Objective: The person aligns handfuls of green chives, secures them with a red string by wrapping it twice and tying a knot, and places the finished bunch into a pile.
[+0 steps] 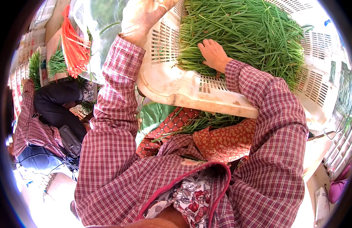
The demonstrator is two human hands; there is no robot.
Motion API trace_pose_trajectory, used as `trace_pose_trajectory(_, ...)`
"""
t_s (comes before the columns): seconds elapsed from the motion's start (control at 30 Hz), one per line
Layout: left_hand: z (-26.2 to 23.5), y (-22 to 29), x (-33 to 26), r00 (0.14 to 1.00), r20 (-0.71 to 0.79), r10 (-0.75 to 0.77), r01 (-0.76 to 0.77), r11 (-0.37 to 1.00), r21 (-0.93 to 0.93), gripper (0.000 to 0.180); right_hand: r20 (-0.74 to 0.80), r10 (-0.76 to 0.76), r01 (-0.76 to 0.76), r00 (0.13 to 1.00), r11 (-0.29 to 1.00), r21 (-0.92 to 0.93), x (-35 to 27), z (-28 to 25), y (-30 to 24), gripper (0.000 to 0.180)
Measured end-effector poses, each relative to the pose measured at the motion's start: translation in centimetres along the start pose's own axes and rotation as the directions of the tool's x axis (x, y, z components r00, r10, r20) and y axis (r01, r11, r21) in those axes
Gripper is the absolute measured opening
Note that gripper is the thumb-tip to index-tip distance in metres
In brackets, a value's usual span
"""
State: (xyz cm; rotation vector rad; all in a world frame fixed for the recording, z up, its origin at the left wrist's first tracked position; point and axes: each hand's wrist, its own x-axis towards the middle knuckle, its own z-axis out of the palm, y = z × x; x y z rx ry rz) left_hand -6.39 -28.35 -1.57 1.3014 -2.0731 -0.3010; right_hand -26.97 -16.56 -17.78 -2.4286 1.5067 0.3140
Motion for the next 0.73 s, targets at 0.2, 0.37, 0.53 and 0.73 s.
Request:
trace_pose_trajectory(0.2, -0.2, 0.2, -0.1, 1.0, -0.012, 0.012, -0.012, 1.0, 0.019, 0.104, -0.115, -0.096, 0.08, 0.989, 0.987, -0.139, 0.1, -0.9, 0.7, 0.072)
trace_pose_trajectory(0.37, -0.1, 0.4, 0.0, 1.0, -0.011, 0.011, -0.011, 1.0, 0.024, 0.104, 0.067, 0.075, -0.078, 0.995, 0.996, 0.051, -0.2, 0.2, 0.1, 0.075)
trace_pose_trajectory(0.53, 0.0, 0.4, -0.1, 0.999, 0.019, -0.047, 0.045, 0.996, 0.078, 0.105, 0.187, 0.185, -0.237, 0.965, 0.92, 0.313, -1.2, -0.8, -0.5, 0.077)
trace_pose_trajectory(0.73, -0.4, 0.8, 0.1, 0.995, 0.067, -0.073, 0.068, 0.995, 0.075, 0.103, 0.177, 0.089, -0.116, 0.98, 0.982, 0.148, -0.6, 0.7, 0.3, 0.081)
